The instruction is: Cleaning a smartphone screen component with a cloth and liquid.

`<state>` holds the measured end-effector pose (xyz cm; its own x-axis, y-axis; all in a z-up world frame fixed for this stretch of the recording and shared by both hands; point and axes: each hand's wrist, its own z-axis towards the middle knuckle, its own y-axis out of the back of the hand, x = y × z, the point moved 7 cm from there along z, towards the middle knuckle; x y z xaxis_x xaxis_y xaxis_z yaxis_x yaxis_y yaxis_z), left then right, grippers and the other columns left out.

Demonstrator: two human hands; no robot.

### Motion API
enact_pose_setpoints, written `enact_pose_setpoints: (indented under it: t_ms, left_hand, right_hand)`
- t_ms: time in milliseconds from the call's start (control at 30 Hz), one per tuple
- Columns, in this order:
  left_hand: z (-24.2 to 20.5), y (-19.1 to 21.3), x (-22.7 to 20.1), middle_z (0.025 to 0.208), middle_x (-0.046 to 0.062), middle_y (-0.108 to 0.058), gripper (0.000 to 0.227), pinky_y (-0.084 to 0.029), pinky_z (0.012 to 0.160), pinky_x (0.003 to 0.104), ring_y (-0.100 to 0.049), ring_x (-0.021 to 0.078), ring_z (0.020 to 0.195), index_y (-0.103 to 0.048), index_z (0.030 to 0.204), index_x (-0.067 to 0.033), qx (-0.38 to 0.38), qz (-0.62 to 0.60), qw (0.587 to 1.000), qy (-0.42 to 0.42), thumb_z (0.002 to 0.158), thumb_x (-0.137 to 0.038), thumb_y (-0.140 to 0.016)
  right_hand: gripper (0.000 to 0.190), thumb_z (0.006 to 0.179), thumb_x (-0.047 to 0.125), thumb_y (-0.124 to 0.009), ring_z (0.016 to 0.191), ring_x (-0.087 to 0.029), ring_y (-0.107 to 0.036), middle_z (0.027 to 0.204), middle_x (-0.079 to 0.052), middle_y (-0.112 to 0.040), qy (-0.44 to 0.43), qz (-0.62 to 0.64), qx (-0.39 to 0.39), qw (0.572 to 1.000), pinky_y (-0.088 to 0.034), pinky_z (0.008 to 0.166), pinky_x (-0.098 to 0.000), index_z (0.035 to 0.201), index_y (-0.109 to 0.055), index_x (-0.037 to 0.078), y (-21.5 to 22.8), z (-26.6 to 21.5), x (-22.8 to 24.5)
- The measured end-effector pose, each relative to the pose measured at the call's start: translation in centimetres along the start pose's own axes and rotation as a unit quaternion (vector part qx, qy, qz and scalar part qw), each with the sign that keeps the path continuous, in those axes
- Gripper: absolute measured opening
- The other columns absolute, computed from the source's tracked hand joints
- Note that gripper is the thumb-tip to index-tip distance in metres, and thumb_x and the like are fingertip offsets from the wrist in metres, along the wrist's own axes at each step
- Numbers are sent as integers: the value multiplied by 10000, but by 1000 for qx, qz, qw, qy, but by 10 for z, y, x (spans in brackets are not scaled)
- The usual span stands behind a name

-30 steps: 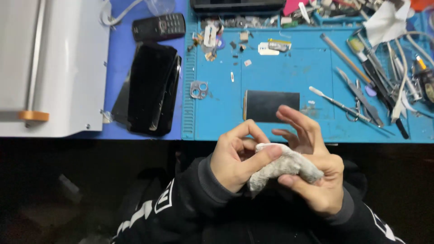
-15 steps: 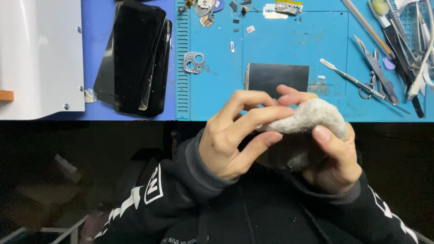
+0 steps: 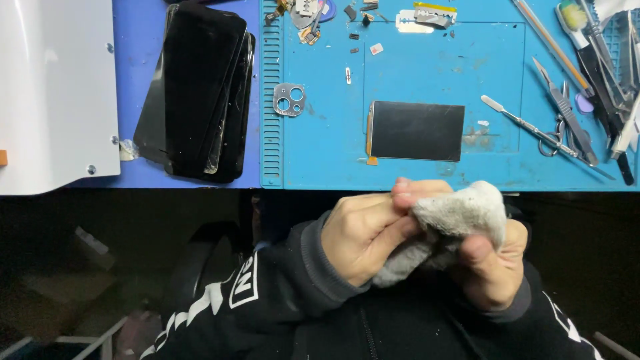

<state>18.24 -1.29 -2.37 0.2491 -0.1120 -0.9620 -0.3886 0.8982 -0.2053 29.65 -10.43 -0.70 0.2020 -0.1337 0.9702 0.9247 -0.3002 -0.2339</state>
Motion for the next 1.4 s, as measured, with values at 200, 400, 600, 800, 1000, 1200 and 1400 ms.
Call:
enact_pose_setpoints:
  t_ms: [200,400,600,800,1000,1200,1400]
  left_hand:
    - [8,-3,-31,887,112,-652,114,-524,687,407,-645,297,804,-673,975,-17,-49,349,929,-108,958,-120,-718]
    - [14,19,-71,956,71,-682,144,-547,713,357,-666,253,837,-696,1041,-46,-93,347,928,-99,969,-151,-763]
    - [22,29,-74,1158,115,-658,217,-567,899,351,-677,245,1010,-652,1172,1,-70,222,969,-84,991,-106,-705]
    - [20,31,-56,1019,43,-691,166,-547,720,227,-678,99,827,-678,1035,-59,-72,173,982,2,970,-172,-781]
    - [23,38,-54,815,-12,-691,216,-486,657,226,-613,38,717,-607,1203,-31,-99,37,994,26,1038,-132,-704]
    - [31,45,-35,785,5,-685,291,-456,541,223,-602,56,628,-470,1303,-22,-128,-163,977,58,1056,-86,-608]
    - [25,44,-14,911,28,-704,171,-515,724,201,-623,51,788,-667,1215,22,-136,-134,982,2,1096,-98,-644]
  right_hand:
    - [148,1047,61,-692,1124,-283,-715,1110,-173,-740,70,-162,-61,982,-539,1162,-500,1102,-712,-75,6,0,11]
    - [190,952,5,-690,1034,-261,-741,1114,-165,-754,11,-174,-99,980,-599,996,-402,1120,-703,-82,52,1,13]
    - [255,843,-5,-738,1170,-307,-721,1305,-227,-694,-46,-160,123,978,-564,1005,-384,1094,-740,-50,29,7,-1]
    - [350,797,153,-780,1118,-287,-644,1257,-175,-643,10,-263,217,940,-499,961,-355,1094,-710,-18,-9,34,37]
    - [353,970,181,-668,965,-176,-706,1114,-128,-734,-189,-199,44,960,-559,850,-306,1224,-705,-62,35,19,3]
    - [430,1001,172,-594,1027,-182,-685,1163,-157,-741,-232,-60,-2,971,-541,905,-318,1312,-666,-115,27,19,-13]
    - [342,1021,169,-653,1149,-255,-604,1290,-200,-544,-123,131,4,984,-513,1025,-360,1157,-689,-143,1,30,3]
